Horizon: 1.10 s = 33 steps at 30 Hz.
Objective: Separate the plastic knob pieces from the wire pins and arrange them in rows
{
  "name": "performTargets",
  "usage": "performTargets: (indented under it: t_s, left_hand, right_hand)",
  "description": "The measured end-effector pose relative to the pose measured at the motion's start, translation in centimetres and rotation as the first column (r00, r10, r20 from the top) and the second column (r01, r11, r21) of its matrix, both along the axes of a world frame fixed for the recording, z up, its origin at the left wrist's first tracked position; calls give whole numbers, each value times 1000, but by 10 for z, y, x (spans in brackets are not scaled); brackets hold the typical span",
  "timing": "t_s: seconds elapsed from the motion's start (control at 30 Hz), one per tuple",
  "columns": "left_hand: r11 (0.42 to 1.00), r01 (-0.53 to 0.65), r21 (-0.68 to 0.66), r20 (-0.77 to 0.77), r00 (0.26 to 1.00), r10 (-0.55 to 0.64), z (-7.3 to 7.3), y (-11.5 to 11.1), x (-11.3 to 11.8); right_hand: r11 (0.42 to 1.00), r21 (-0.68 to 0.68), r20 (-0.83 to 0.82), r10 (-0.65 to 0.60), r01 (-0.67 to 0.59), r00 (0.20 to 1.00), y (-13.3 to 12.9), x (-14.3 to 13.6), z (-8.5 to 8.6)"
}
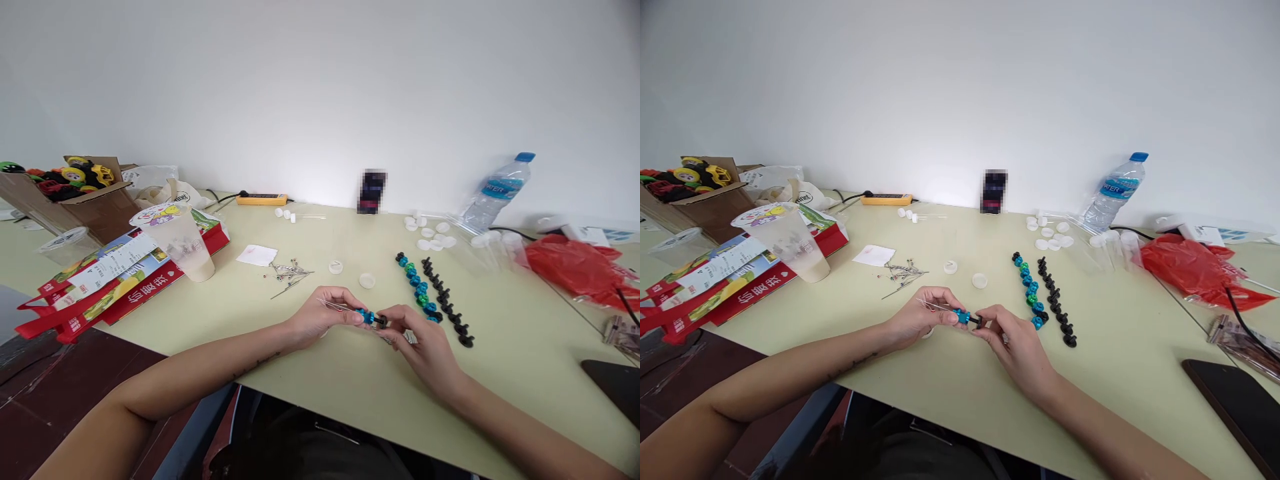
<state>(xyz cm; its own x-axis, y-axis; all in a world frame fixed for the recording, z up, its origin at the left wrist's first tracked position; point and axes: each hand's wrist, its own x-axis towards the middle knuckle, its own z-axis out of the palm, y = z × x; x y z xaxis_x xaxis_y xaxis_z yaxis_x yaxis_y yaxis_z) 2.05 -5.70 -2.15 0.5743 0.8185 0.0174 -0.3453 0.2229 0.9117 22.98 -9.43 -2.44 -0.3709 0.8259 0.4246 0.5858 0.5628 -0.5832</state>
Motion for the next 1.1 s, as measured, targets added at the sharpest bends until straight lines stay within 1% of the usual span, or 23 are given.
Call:
performTargets:
  t_s: [0.1, 0.3, 0.4, 0.53, 0.6, 0.77, 0.97, 1.1]
  left_hand:
    - [1000, -6, -3, -6, 1000, 5, 0, 1, 0]
    - [1000, 25, -11, -30, 999, -26, -1, 0, 0]
    - [999, 15, -32, -41, 999, -17, 0, 0, 0]
    - [999, 15, -31, -18, 1000, -16, -1, 1, 0]
    - [999, 23, -33, -23, 999, -24, -1, 1, 0]
    - [999, 33, -26, -48, 998, -34, 1, -1, 0]
    - [997, 30, -72, -20, 999, -31, 2, 0, -1]
    - [996, 40, -79, -28, 999, -42, 3, -1, -1]
  right_hand:
    - [1000, 5, -7, 0, 0, 1000, 0, 0, 0]
    - [996, -66, 52, 58, -55, 997, 1, -1, 4]
    - [997, -64, 40, 34, -31, 999, 0, -1, 4]
    - [999, -39, 13, -9, 10, 1000, -2, -2, 3]
    - [999, -47, 20, -8, 9, 1000, -2, -2, 5]
    - [997, -61, 56, 51, -48, 997, -1, -2, 7]
    - [999, -37, 20, -17, 17, 1000, -1, -3, 4]
    - [999, -43, 20, 1, 0, 1000, -1, -2, 5]
